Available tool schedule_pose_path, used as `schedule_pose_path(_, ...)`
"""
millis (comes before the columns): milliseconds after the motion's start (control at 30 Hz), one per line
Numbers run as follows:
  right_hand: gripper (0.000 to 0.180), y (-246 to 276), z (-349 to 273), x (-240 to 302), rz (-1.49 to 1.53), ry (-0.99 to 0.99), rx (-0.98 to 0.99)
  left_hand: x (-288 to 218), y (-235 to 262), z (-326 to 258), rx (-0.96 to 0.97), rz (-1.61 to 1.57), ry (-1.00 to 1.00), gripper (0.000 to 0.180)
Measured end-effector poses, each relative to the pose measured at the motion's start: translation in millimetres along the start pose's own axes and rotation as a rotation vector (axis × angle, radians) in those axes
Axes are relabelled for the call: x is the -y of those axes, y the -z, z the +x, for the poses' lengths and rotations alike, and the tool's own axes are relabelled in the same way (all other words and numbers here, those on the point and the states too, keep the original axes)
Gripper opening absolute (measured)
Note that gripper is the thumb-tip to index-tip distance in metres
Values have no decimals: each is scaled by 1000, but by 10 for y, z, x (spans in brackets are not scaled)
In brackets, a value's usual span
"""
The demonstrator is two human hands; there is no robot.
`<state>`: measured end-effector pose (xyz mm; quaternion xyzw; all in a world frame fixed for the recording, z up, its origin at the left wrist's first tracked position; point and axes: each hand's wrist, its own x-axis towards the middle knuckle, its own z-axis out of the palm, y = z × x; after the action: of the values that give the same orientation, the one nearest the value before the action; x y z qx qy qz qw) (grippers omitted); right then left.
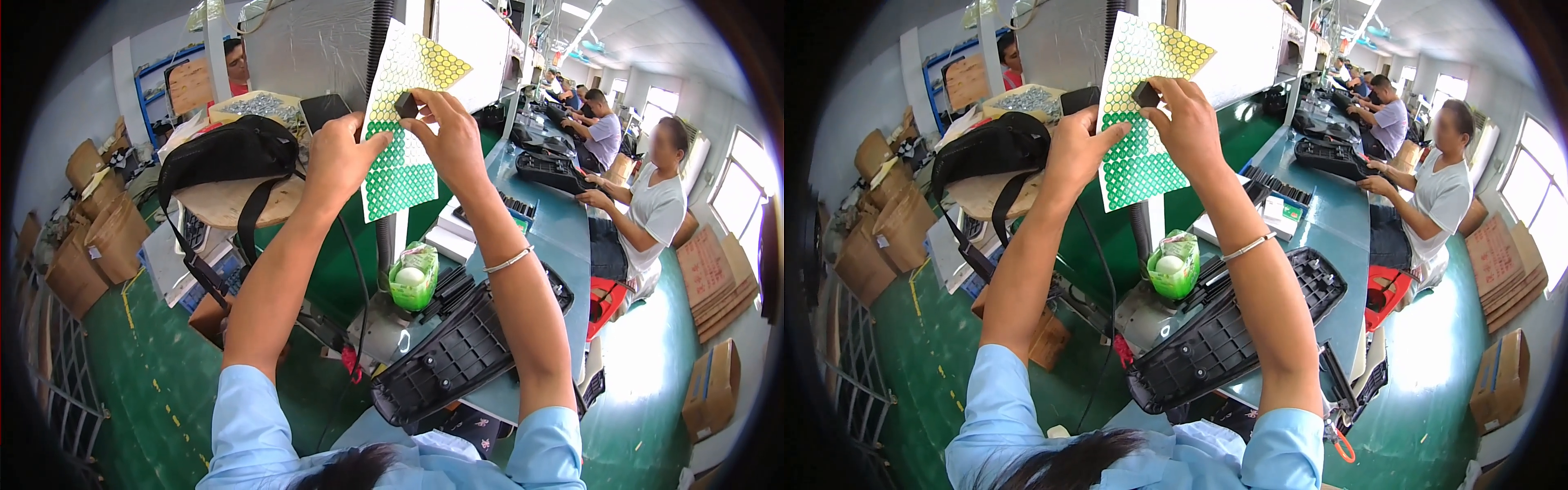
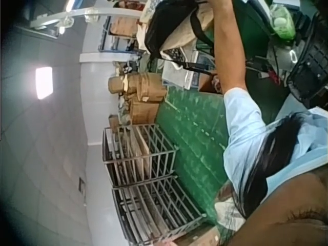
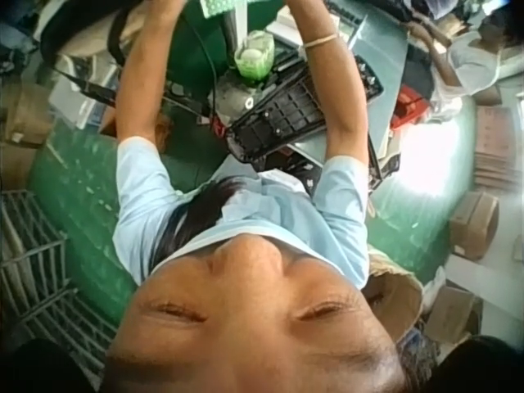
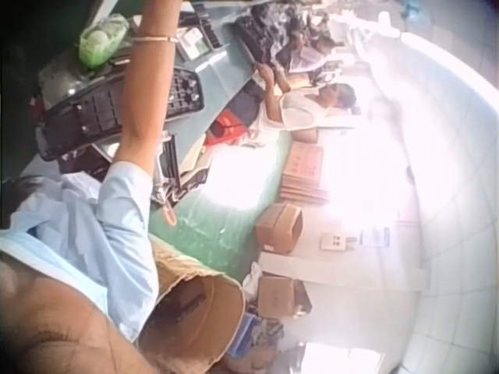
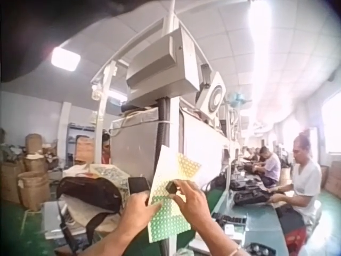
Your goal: Assemble a vehicle seat by stapling the leather or fabric cover to the plastic base and applying identifying labels.
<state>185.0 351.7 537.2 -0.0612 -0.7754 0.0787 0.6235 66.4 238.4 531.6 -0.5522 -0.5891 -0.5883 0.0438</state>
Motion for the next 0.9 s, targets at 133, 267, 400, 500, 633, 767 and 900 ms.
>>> schedule_pose_path(133, 39, 42, -33, -18, -54, 112, 21, -58, -70, -58, 6, 182, 18, 24)
schedule_pose_path(267, 39, 79, -24, -35, -122, 170, 16, -105, -81, -70, -6, 213, 28, 23)
schedule_pose_path(400, 40, 94, -14, -30, -140, 170, 41, -102, -76, -81, -3, 249, 9, 23)
schedule_pose_path(500, 37, 88, -35, -30, -117, 149, 17, -93, -77, -89, -34, 191, 7, 24)
schedule_pose_path(633, 22, 91, -169, 14, -79, 75, -118, -103, -33, -96, -19, 75, 44, 26)
schedule_pose_path(767, 5, 72, -289, -18, -67, 137, -67, -121, -78, -72, 19, 123, 77, 25)
schedule_pose_path(900, 8, 42, -298, -7, -109, 130, -53, -37, -91, -27, 41, 274, 103, 26)
